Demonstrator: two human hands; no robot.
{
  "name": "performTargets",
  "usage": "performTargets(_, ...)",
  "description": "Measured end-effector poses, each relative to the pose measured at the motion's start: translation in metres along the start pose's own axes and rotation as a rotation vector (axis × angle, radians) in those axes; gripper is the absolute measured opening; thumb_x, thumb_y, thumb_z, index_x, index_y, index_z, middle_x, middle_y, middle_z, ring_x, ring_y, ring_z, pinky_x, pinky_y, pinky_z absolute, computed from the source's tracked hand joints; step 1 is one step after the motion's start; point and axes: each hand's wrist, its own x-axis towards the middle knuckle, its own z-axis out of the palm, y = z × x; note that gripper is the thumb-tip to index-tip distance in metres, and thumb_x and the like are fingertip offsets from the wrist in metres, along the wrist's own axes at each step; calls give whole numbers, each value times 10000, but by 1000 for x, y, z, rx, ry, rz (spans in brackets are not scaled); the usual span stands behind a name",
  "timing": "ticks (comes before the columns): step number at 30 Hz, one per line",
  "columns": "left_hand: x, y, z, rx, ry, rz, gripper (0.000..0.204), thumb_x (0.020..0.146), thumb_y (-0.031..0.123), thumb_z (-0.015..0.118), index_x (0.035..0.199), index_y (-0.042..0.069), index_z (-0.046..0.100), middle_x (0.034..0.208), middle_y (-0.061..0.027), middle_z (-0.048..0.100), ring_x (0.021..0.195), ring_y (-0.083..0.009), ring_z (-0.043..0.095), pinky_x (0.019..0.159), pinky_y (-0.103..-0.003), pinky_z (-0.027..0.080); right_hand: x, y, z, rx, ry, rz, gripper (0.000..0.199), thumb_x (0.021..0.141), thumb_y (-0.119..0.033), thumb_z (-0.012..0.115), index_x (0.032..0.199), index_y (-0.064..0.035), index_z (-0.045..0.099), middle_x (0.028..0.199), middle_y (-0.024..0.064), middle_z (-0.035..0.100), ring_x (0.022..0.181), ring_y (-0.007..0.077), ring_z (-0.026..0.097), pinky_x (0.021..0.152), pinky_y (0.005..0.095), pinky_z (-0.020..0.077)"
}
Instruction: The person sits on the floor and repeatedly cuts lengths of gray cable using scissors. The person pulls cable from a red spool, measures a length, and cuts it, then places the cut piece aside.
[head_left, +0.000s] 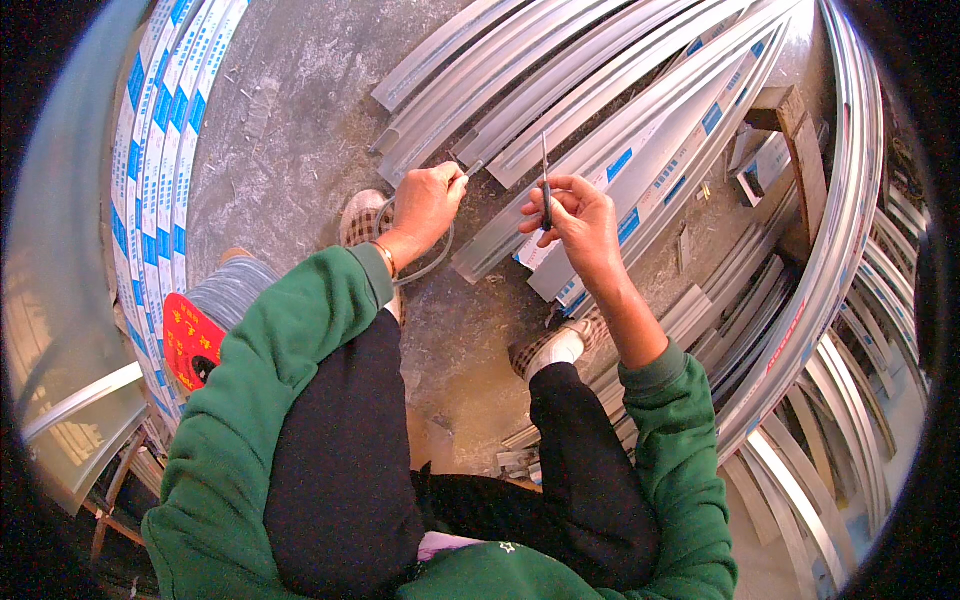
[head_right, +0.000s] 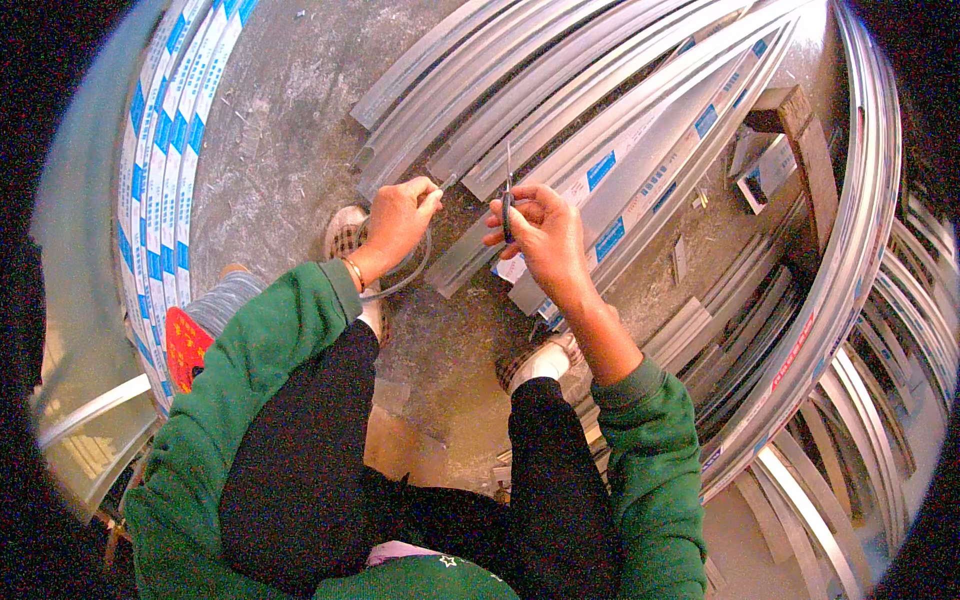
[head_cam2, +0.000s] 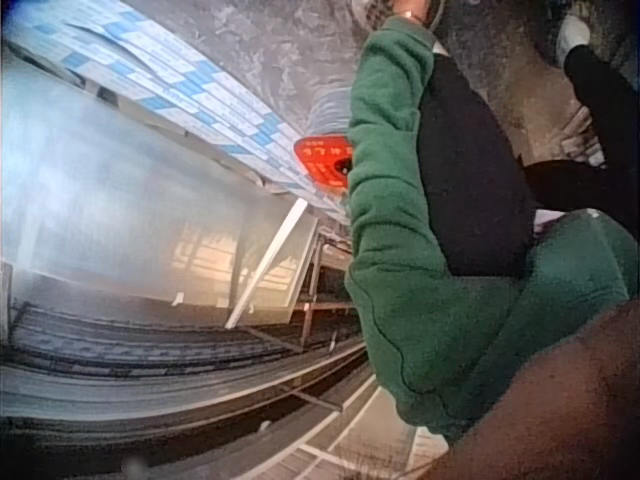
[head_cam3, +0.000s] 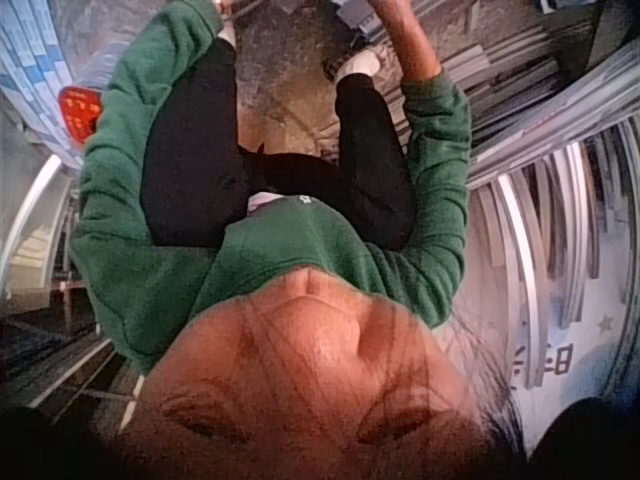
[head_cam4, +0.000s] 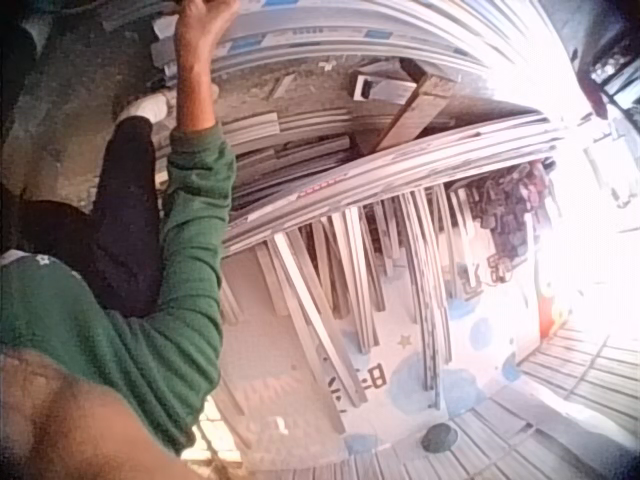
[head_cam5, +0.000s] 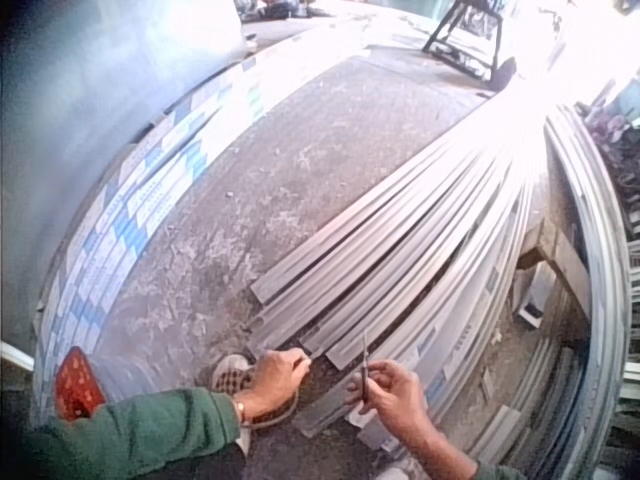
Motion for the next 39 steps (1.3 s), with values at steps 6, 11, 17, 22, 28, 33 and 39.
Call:
performTargets(6,2,0,0,49,-18,20,175,898,215,638,845,55,685,725,-115,699,692,-291,694,618,-391,515,1,0,1,-16,2,15,281,928,-182,662,1099,20,568,855,144,706,697,205,711,490,250,514)
performTargets(11,1,2,-2,14,-13,3,173,900,212,632,848,55,684,727,-117,699,691,-293,694,622,-394,516,0,-1,1,-11,9,18,277,926,-187,664,1092,17,578,851,139,705,697,201,711,490,245,511)
performTargets(17,2,2,0,-21,25,30,173,875,229,657,799,74,656,684,-149,652,662,-351,654,574,-455,498,0,-2,1,-52,-14,41,303,941,-258,654,1055,20,620,846,123,706,677,166,701,490,218,500)
performTargets(22,1,0,2,32,31,82,179,872,235,660,799,72,652,681,-170,638,656,-373,641,568,-470,488,2,-4,2,-45,-50,60,327,937,-304,659,1029,9,639,834,113,707,676,145,695,489,206,489)
performTargets(28,2,0,1,67,0,47,154,889,215,649,862,68,689,717,-115,694,678,-305,687,612,-405,517,2,-5,3,-60,-42,72,303,941,-272,646,1028,18,631,827,123,705,670,176,699,480,238,500)
performTargets(33,4,0,1,94,10,70,155,889,213,649,862,65,686,714,-126,686,678,-318,683,611,-414,515,3,-5,2,-78,-52,84,321,935,-284,654,1022,24,633,821,124,704,675,180,702,481,245,509)
performTargets(39,1,1,1,57,53,147,163,887,217,644,815,71,644,680,-172,638,661,-362,648,570,-474,493,3,-2,-2,-25,-48,223,366,954,-366,605,990,-2,633,813,120,699,666,145,684,509,213,483)
